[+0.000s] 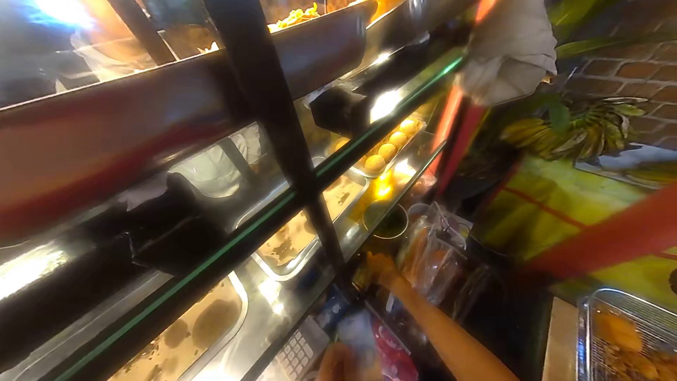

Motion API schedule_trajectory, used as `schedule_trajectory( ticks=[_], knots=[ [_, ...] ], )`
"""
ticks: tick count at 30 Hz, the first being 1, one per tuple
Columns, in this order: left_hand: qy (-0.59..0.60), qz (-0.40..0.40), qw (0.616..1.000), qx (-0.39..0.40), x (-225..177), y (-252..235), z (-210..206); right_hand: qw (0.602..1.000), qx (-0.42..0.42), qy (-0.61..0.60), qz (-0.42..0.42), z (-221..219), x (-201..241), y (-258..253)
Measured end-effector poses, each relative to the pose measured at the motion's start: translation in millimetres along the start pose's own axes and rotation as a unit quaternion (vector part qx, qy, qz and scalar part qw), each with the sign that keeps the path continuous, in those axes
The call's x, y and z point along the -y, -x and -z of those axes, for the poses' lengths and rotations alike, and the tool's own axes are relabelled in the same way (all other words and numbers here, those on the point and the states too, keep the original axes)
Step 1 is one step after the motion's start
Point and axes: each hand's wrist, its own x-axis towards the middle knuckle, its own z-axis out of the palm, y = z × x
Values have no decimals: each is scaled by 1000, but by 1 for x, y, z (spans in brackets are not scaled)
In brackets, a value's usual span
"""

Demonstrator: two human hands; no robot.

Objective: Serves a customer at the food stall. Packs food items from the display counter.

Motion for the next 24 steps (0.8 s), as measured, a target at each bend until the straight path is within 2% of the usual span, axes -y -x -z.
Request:
schedule_trajectory(
  ticks=[2, 5, 7, 9, 12, 15, 17, 19, 21, 24],
  knots=[
    [13, -14, 999, 28, -4, -31, -29, 991, -82, -103, 17, -2, -14, -4],
    [3, 63, 996, 60, -4, -88, -74, 940, -218, -259, 34, 4, -21, 6],
    [2, 89, 993, 72, 7, -123, -100, 921, -268, -278, 38, 7, -22, 9],
    [-44, 104, 990, 86, 17, -146, -114, 948, -204, -233, 73, 5, -21, 6],
    [-57, 140, 985, 87, 52, -173, -127, 981, -22, -98, 166, -9, -15, -24],
    [-11, 190, 976, 105, 75, -175, -135, 984, 97, -7, 151, -13, -8, -46],
    [-24, 213, 965, 149, 47, -161, -126, 983, 137, 30, 120, -7, -1, -48],
    [-26, 187, 968, 168, 37, -139, -118, 980, 157, 70, 95, -12, 2, -48],
    [15, 182, 977, 108, 39, -116, -115, 978, 160, 64, 119, -27, 1, -60],
    [82, 251, 964, 15, 50, -91, -115, 977, 158, 5, 141, -22, 0, -51]
  ],
)
